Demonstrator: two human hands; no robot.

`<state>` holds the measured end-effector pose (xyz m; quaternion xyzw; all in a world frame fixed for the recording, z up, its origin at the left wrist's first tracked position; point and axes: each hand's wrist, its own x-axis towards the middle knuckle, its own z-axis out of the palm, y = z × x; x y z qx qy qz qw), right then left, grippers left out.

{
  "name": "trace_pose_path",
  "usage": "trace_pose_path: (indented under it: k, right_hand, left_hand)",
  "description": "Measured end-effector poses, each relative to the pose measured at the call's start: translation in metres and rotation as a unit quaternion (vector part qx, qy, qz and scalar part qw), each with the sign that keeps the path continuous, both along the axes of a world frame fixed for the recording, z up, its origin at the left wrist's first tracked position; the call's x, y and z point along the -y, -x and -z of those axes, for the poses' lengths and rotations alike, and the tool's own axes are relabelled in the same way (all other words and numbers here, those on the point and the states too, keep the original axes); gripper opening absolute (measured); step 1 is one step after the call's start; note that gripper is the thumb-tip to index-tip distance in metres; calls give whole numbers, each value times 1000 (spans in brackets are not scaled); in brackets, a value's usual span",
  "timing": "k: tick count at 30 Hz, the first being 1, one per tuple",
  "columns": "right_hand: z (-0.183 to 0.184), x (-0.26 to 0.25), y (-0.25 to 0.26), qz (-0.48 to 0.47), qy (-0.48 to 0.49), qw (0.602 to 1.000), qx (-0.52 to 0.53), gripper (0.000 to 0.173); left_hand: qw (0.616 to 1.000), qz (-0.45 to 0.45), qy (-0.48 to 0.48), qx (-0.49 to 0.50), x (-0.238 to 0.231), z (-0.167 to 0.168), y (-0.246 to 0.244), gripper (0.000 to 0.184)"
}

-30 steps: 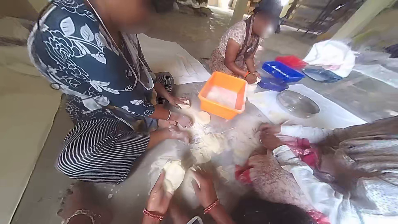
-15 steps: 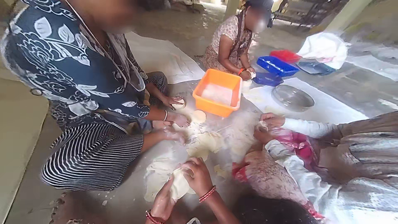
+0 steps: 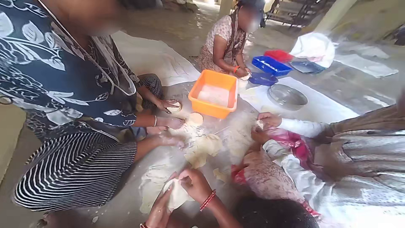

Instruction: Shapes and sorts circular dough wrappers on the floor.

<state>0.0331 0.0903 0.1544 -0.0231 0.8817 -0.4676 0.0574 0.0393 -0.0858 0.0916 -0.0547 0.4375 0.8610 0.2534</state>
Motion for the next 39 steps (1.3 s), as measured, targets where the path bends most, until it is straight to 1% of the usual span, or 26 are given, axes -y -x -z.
trace_pose_path:
  k: [4,7,11,15,17,19,21,24,27,29,31,33,34,36,39]
  right_hand:
    - [3,2,1,-8,18,1000,-9,24]
    - [3,-1,4,5,84,996,19,26]
    - [13,-7,7,79,172,981,32,29]
    - [15,-11,3,177,250,948,88,31]
    - [13,-13,1,210,273,932,116,31]
    - [10,-16,2,219,268,933,100,30]
    - [8,-20,5,213,227,949,43,29]
    - [0,-24,8,179,118,975,-51,26]
    - [4,-21,3,85,-17,990,-111,23]
    - [20,-17,-11,-11,-102,991,-85,24]
    - [48,-15,-29,-117,-175,977,-29,28]
    - [72,-16,-43,-174,-211,961,-31,33]
    - [78,-16,-49,-178,-218,959,-38,35]
    - [77,-12,-55,-154,-229,961,-30,38]
    - [65,-6,-56,-125,-258,957,38,39]
  left_hand:
    - [997,-38,71,20,-3,-4,-5,46]
    - [992,-52,112,14,-3,-2,-4,39]
    - [989,-64,133,6,0,1,-3,32]
    - [984,-86,154,14,-4,-4,-1,27]
    - [982,-85,170,12,-5,-4,-1,22]
    - [980,-79,184,-1,-4,-1,-1,19]
    - [977,-80,195,-10,-4,1,1,20]
    - [976,-121,178,11,-2,4,4,24]
    - [972,-175,146,58,-1,2,7,28]
    - [968,-196,137,77,2,-2,9,29]
    - [965,-205,137,85,5,-3,9,30]
    - [966,-206,129,87,6,-1,10,31]
    - [966,-207,125,89,6,-1,10,31]
    - [966,-207,124,97,7,0,10,32]
    - [966,-202,122,102,6,-2,12,32]
